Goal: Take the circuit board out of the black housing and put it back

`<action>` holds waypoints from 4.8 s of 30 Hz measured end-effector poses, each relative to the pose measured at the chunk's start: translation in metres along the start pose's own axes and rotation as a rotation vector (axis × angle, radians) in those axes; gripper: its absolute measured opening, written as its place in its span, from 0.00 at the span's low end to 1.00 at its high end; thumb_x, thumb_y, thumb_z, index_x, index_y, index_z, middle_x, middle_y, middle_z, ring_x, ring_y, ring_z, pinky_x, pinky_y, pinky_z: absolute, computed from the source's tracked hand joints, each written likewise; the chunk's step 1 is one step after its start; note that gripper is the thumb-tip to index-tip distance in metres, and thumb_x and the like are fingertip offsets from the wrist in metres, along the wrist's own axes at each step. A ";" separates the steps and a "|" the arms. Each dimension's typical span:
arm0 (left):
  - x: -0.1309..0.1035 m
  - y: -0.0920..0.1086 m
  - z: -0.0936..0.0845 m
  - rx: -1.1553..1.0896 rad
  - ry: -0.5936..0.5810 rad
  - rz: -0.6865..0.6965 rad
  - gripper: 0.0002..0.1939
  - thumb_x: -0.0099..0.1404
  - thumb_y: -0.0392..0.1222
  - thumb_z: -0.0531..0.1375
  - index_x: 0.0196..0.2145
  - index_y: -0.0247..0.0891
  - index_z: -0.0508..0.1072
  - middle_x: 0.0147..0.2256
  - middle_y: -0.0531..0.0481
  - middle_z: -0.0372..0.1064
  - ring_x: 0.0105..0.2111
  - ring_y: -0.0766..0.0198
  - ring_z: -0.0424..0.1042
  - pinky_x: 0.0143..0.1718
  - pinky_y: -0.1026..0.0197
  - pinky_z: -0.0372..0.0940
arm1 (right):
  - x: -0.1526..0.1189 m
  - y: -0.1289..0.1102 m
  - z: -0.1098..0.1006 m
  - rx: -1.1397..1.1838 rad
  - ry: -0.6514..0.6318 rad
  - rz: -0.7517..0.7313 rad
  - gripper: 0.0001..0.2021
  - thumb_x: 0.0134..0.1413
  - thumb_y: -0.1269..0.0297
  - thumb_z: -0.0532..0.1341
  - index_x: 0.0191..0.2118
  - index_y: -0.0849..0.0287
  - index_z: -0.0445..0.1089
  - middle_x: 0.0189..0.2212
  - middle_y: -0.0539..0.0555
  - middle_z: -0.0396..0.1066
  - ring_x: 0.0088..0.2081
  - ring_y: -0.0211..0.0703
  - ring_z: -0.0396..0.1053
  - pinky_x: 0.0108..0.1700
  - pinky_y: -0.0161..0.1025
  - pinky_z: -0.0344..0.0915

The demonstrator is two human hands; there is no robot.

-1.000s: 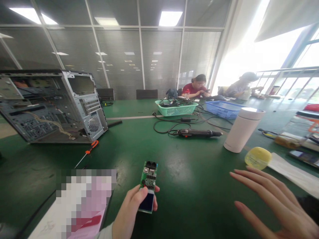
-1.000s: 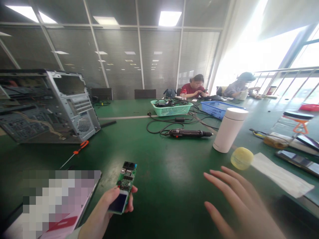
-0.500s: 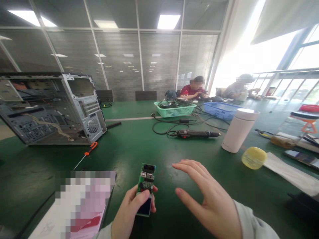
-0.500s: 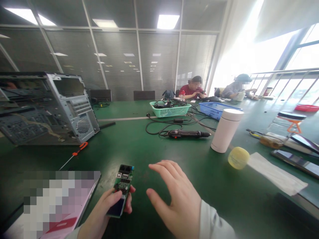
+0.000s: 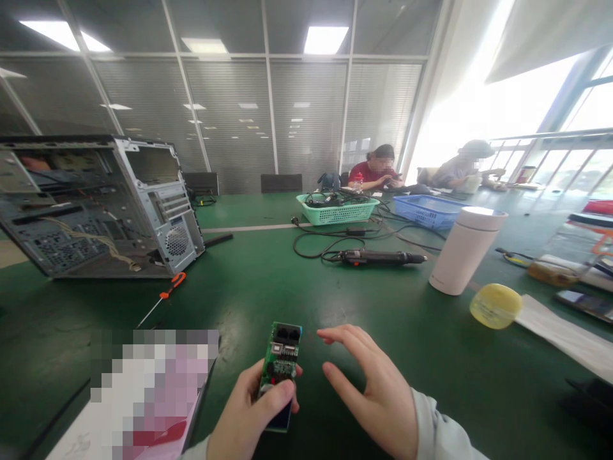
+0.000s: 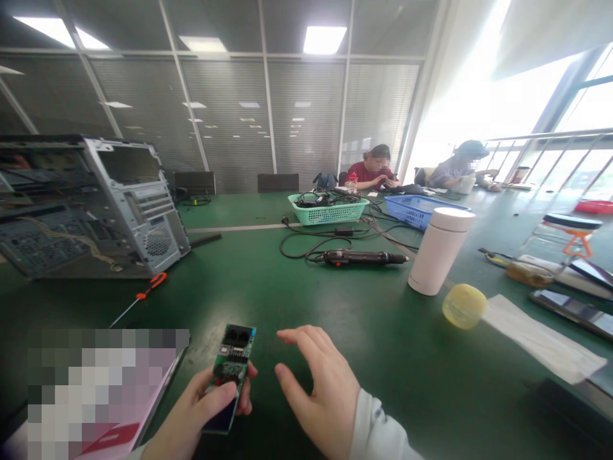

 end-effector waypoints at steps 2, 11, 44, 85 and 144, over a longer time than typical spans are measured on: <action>-0.002 0.003 0.000 0.047 -0.002 -0.015 0.21 0.54 0.55 0.65 0.37 0.34 0.76 0.24 0.49 0.74 0.27 0.59 0.70 0.32 0.60 0.61 | 0.000 0.000 -0.001 -0.002 0.008 0.005 0.14 0.62 0.67 0.52 0.52 0.54 0.63 0.44 0.53 0.64 0.47 0.45 0.63 0.49 0.42 0.62; -0.002 -0.001 -0.005 0.121 0.032 -0.008 0.22 0.52 0.53 0.67 0.41 0.35 0.78 0.27 0.48 0.75 0.27 0.56 0.72 0.32 0.58 0.66 | 0.003 0.002 -0.009 0.035 0.050 0.027 0.13 0.64 0.64 0.52 0.52 0.53 0.64 0.44 0.53 0.65 0.47 0.45 0.63 0.50 0.42 0.61; -0.023 0.039 0.019 0.718 0.176 0.483 0.39 0.41 0.39 0.73 0.53 0.46 0.71 0.38 0.50 0.76 0.37 0.51 0.75 0.44 0.58 0.67 | -0.006 0.011 0.016 0.252 -0.195 0.312 0.10 0.45 0.66 0.68 0.37 0.56 0.74 0.28 0.47 0.69 0.29 0.39 0.62 0.31 0.32 0.55; -0.014 0.021 0.002 0.695 0.173 0.469 0.29 0.63 0.43 0.59 0.59 0.47 0.54 0.55 0.43 0.65 0.53 0.52 0.68 0.50 0.49 0.68 | -0.001 0.013 0.010 0.258 -0.145 0.267 0.10 0.51 0.63 0.64 0.39 0.59 0.69 0.33 0.50 0.70 0.36 0.43 0.69 0.37 0.35 0.60; -0.012 0.030 -0.001 0.563 0.216 0.329 0.16 0.68 0.48 0.50 0.46 0.44 0.74 0.42 0.47 0.76 0.45 0.55 0.74 0.47 0.54 0.70 | -0.012 0.025 0.030 1.222 -0.324 0.713 0.28 0.49 0.43 0.59 0.40 0.69 0.67 0.21 0.52 0.65 0.23 0.41 0.66 0.32 0.35 0.62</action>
Point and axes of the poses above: each hand's wrist, its own x-axis towards the middle knuckle, its own z-axis out of the palm, y = z × x, the point moved 7 cm from there along x, towards the middle knuckle
